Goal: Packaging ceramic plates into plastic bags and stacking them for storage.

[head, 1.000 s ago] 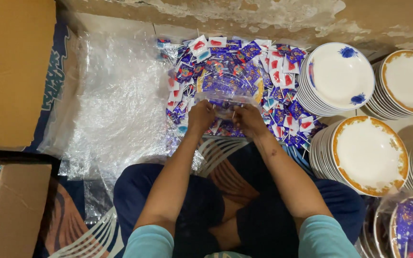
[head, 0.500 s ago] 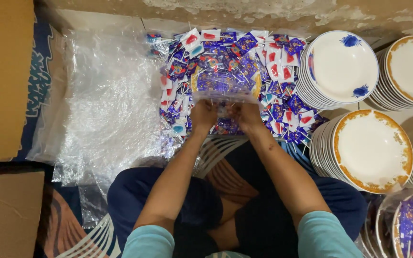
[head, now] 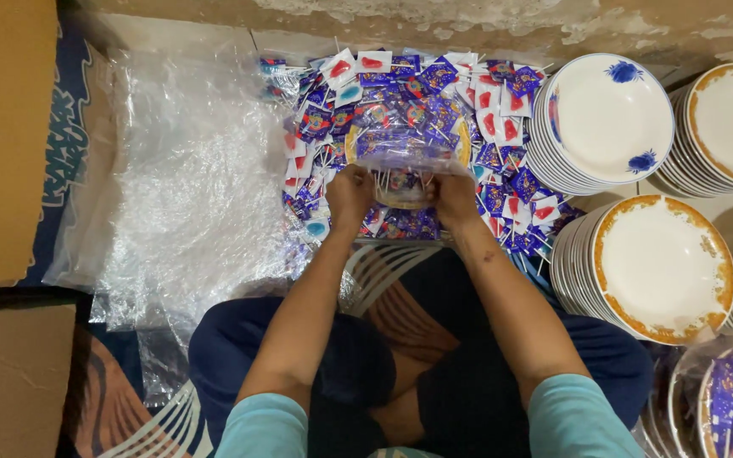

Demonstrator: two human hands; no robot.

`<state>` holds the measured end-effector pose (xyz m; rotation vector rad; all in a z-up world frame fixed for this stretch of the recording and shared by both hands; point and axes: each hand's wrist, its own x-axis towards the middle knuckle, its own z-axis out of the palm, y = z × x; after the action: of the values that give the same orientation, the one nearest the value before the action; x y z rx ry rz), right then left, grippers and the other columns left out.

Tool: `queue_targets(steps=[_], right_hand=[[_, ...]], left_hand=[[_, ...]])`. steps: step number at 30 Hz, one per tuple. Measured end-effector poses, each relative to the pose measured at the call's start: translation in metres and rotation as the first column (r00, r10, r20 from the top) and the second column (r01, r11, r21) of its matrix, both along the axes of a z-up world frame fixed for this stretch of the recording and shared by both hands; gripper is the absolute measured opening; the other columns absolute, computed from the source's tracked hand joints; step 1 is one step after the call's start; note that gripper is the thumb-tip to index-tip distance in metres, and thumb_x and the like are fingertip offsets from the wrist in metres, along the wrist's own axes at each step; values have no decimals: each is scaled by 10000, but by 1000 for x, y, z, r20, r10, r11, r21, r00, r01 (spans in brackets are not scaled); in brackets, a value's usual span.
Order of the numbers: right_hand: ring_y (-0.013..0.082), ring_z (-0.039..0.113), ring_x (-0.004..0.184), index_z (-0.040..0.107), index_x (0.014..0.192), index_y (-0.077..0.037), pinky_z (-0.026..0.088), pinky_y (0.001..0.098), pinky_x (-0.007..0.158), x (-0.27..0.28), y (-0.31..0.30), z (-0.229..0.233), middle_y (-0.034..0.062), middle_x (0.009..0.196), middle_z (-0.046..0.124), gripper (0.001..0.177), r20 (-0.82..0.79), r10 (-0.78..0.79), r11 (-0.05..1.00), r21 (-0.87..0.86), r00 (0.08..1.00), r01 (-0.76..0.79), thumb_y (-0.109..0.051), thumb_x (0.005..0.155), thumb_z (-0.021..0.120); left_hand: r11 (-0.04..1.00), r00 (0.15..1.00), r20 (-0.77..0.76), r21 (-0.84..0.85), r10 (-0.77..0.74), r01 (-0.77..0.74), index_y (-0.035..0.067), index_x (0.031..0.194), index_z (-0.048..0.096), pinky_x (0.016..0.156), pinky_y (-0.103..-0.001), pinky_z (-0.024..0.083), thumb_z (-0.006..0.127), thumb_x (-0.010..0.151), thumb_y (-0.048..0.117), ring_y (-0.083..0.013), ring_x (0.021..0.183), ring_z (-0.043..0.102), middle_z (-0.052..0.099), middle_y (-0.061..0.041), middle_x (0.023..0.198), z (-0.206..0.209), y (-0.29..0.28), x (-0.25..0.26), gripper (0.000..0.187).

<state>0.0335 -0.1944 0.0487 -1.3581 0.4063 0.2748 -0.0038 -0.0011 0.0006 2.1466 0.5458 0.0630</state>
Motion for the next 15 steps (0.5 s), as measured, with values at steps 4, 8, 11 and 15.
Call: queue_targets(steps=[4, 8, 11, 15], right_hand=[[110, 519, 588, 579, 976, -80, 427, 243, 504, -4, 0, 17, 14, 748, 563, 61, -164, 50, 975, 220, 985, -13, -68, 936, 535], [126, 520, 487, 577, 1024, -18, 354, 247, 375, -17, 7, 12, 62, 665, 595, 101, -206, 58, 998, 22, 977, -54, -86, 959, 540], [125, 495, 475, 585, 1013, -8, 332, 231, 367, -16, 5, 4, 76, 656, 589, 98, -206, -5, 1000, 29, 979, 11, -84, 968, 542], [87, 496, 533, 560, 1013, -117, 376, 181, 410, 8, -11, -26, 0, 724, 555, 72, -123, 12, 980, 198, 992, 13, -59, 974, 541]], left_hand=[[1000, 999, 22, 0, 29, -29, 156, 989, 763, 861, -529, 579, 663, 891, 271, -401, 932, 739, 787, -82, 858, -4, 3, 4, 181], [999, 1000, 18, -36, 24, -24, 144, 1046, 752, 862, -536, 578, 644, 898, 239, -410, 939, 740, 787, -107, 874, 21, -12, -8, 206], [999, 1000, -19, -44, -16, 16, 138, 1079, 751, 857, -551, 580, 642, 889, 234, -426, 918, 743, 783, -132, 878, 25, -21, -15, 240], [997, 999, -41, -77, -18, 14, 161, 1125, 753, 853, -523, 591, 661, 881, 276, -391, 927, 754, 789, -110, 897, 38, -19, -20, 285]])
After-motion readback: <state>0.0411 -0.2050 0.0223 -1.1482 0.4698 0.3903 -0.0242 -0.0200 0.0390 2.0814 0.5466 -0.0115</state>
